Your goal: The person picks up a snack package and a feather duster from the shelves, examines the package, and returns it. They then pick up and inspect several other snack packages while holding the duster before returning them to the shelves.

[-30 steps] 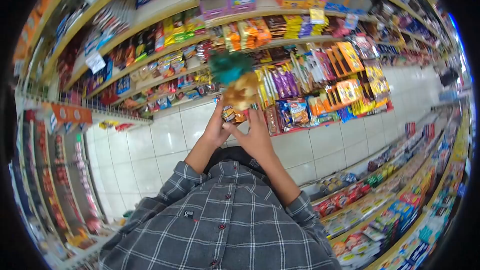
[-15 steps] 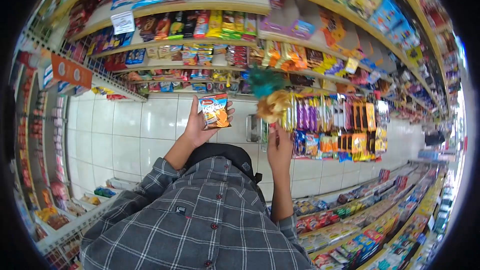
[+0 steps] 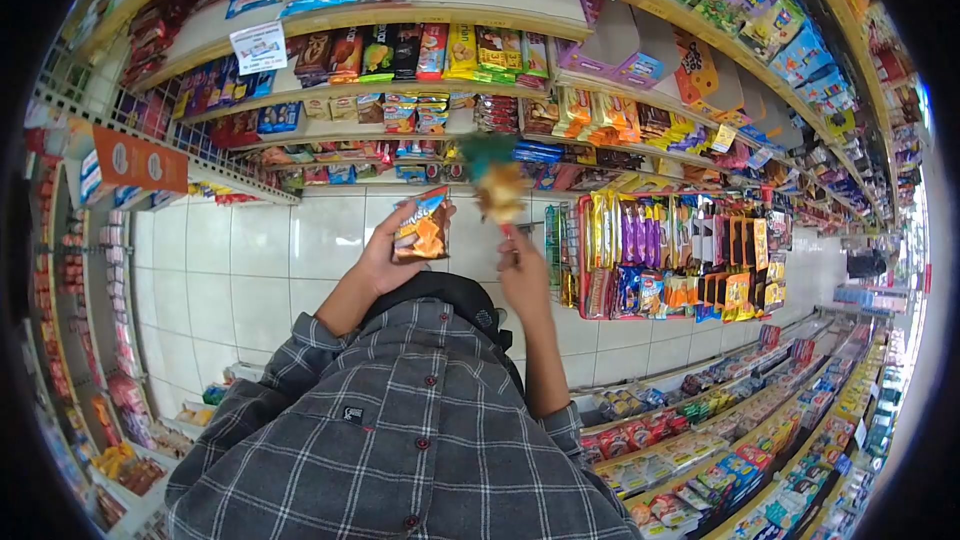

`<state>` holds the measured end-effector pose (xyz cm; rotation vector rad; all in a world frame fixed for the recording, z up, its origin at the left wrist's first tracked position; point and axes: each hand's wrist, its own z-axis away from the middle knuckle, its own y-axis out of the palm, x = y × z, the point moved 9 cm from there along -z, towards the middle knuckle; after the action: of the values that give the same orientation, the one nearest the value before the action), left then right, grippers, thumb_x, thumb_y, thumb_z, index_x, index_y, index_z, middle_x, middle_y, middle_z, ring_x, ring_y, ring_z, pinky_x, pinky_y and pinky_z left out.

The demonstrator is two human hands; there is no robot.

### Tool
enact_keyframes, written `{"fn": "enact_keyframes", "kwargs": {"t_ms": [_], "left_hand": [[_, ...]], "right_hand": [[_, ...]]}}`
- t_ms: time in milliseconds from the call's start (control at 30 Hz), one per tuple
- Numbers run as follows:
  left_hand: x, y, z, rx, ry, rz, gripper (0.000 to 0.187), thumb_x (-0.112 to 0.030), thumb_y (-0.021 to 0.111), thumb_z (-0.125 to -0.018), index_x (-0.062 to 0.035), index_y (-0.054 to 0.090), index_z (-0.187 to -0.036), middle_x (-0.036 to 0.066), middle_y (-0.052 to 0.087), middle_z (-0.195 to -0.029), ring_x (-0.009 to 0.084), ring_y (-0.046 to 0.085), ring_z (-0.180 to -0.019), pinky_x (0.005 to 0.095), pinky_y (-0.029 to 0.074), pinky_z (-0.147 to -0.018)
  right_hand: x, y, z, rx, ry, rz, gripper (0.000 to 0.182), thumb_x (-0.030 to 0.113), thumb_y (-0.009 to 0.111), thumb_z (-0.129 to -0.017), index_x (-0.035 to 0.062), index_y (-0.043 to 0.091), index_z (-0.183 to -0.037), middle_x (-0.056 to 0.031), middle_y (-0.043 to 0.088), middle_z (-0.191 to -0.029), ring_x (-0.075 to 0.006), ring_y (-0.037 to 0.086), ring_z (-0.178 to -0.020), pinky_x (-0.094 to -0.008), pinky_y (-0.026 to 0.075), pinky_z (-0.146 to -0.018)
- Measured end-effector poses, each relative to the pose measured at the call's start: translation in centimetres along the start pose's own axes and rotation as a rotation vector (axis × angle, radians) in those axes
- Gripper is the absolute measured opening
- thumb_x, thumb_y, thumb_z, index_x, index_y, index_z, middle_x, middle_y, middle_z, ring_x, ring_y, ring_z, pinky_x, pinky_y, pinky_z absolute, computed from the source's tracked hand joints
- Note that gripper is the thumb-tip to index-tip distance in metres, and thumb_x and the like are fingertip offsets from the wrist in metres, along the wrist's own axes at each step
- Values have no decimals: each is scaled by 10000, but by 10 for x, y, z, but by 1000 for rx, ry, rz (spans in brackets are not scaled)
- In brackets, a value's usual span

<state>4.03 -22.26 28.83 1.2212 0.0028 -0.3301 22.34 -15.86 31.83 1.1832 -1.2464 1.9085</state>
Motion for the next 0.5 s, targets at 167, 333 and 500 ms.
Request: {"fn": "enact_keyframes", "kwargs": {"t_ms": [167, 333, 500], "left_hand": [[9, -1, -8, -117, -18, -209, 494, -413, 507, -989, -37, 525, -1309, 89, 652, -1166, 209, 648, -1040, 379, 509, -928], [-22, -4, -14, -88, 91, -288, 464, -412, 472, -1003, -27, 562, -1246, 105, 670, -1118, 210, 661, -1014, 365, 534, -868], [-14, 21, -5, -49, -16, -500, 512, -490, 452, -1005, -56, 567, -1251, 63, 660, -1114, 170, 645, -947, 344, 533, -812]], "right_hand": [[62, 70, 13, 171, -28, -35, 523, 38, 648, -857, 25, 496, -1358, -118, 624, -1048, -231, 647, -916, -303, 534, -722], [71, 72, 17, 254, 14, -312, 478, 192, 716, -885, 21, 522, -1287, -67, 600, -1157, -191, 555, -1153, -310, 456, -937], [79, 67, -3, 207, 103, -601, 377, 129, 631, -947, 8, 517, -1285, -50, 603, -1172, -114, 563, -1083, -265, 438, -935]]}}
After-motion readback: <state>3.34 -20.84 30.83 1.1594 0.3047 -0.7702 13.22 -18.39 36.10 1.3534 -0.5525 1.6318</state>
